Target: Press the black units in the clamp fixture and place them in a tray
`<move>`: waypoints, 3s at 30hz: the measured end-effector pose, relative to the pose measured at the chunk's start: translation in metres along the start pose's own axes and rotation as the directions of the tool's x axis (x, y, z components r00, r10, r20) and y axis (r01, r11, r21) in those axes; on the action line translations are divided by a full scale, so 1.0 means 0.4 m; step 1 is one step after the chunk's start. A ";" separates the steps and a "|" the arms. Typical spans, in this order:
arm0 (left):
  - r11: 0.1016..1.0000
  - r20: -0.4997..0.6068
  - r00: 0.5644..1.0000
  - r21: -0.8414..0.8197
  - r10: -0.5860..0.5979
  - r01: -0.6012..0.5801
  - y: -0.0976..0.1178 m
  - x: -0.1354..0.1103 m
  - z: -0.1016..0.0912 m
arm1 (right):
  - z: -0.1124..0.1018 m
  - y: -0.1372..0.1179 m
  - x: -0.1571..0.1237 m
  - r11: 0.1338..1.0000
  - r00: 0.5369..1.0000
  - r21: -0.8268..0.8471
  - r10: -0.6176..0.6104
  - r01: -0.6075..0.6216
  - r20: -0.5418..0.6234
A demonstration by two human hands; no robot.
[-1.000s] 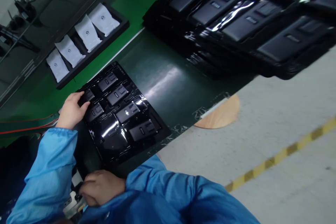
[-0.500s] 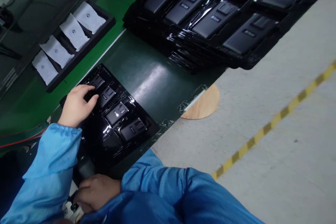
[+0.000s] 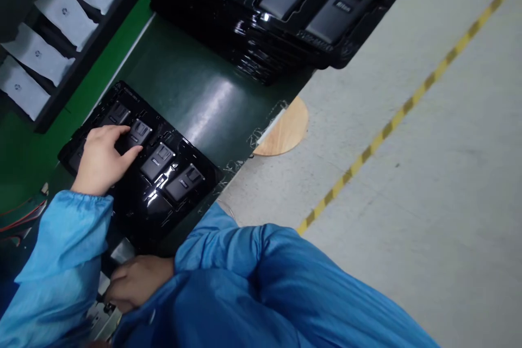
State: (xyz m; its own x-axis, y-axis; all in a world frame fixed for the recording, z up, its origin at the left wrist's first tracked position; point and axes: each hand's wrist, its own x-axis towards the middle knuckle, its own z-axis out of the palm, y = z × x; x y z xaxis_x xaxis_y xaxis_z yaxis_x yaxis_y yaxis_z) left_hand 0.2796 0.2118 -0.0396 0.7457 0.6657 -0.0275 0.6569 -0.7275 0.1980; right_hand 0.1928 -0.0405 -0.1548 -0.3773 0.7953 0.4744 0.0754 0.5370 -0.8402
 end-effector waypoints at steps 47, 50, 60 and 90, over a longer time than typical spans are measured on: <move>0.909 -0.178 0.941 -0.360 -0.287 0.209 -0.091 0.063 0.007 | -0.010 0.008 -0.015 0.978 0.996 0.193 0.082 -0.085 0.021; 0.803 -0.170 0.901 -0.540 -0.400 0.255 -0.101 0.071 0.004 | -0.009 0.008 -0.016 0.980 0.998 0.189 0.068 -0.068 0.005; 0.984 -0.220 0.959 -0.041 -0.178 0.173 -0.080 0.082 -0.018 | -0.002 0.017 -0.011 0.978 0.997 0.197 0.069 -0.076 0.041; 0.999 -0.089 0.995 -0.020 0.041 -0.043 0.007 -0.012 0.018 | -0.006 0.022 0.006 0.974 0.999 0.224 0.035 -0.029 -0.022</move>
State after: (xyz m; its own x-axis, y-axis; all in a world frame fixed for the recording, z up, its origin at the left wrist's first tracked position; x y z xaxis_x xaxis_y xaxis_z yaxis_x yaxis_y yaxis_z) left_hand 0.2788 0.2055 -0.0460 0.7591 0.6475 0.0678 0.6219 -0.7520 0.2185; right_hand 0.1948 -0.0331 -0.1606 -0.3543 0.8196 0.4502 -0.1224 0.4367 -0.8913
